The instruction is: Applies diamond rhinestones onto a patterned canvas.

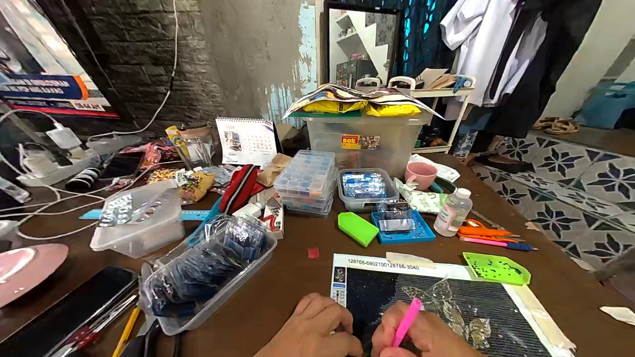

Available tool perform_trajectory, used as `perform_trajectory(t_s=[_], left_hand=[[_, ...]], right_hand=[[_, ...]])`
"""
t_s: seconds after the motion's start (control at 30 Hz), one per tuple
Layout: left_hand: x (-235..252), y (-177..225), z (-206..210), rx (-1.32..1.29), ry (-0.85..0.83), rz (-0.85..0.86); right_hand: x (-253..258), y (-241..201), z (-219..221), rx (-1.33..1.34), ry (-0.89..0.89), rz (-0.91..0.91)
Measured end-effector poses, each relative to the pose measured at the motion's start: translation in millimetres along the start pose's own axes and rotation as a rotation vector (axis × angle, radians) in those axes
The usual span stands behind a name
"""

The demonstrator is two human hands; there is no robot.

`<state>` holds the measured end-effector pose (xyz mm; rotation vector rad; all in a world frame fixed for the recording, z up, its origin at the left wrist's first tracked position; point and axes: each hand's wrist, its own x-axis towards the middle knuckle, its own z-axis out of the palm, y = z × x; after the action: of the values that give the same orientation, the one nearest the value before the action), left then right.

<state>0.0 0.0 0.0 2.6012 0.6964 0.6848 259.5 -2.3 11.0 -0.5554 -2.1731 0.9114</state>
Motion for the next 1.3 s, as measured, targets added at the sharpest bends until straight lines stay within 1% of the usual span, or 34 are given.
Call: perform_trajectory(t_s=[0.1, 0.3, 0.57, 0.77, 0.83, 0.93, 1.03, 1.13, 1.2, 1.3], left_hand=[[2.6, 4.1, 1.3, -0.022, -0.002, -0.01], [2.6, 3.7, 0.8, -0.011, -0.001, -0.007], [2.4, 2.3, 1.9, 0.004, -0.016, -0.002], [1.0, 0.9, 2.0, -0.004, -0.019, 0.001], [1.4, -0.1, 2.0, -0.017, -0.025, 0.001], [2.5, -1.0, 1.9, -0.024, -0.033, -0.001], [2.8, -0.2, 2.4, -0.02, -0.028, -0.012], [3.3, 0.2, 1.2, -0.038, -0.042, -0.019], [3.6, 0.7, 0.5, -0.055, -0.045, -0.017], [4.2, 1.0, -0.1, -0.065, -0.05, -0.013]], right_hand=[[-3.3, -2.6, -0.4, -0.077, 0.009, -0.015], [-2.8, 0.1, -0.2, -0.041, 0.01, -0.037], [-3.6, 0.1, 0.5, -0.067, 0.013, -0.041], [-3.7, -1.4, -0.8, -0.096, -0.023, -0.046], [-3.8, 0.7, -1.1, -0.066, -0.015, -0.048], [-2.9, 4.9, -0.2, 0.065, 0.031, -0.009], [-2.3, 5.1, 0.6, 0.203, 0.1, 0.08], [-0.8, 3.4, 0.5, 0.343, 0.206, 0.177], [1.3, 3.6, 0.2, 0.398, 0.282, 0.219], [3.8, 4.0, 0.4, 0.409, 0.369, 0.274]])
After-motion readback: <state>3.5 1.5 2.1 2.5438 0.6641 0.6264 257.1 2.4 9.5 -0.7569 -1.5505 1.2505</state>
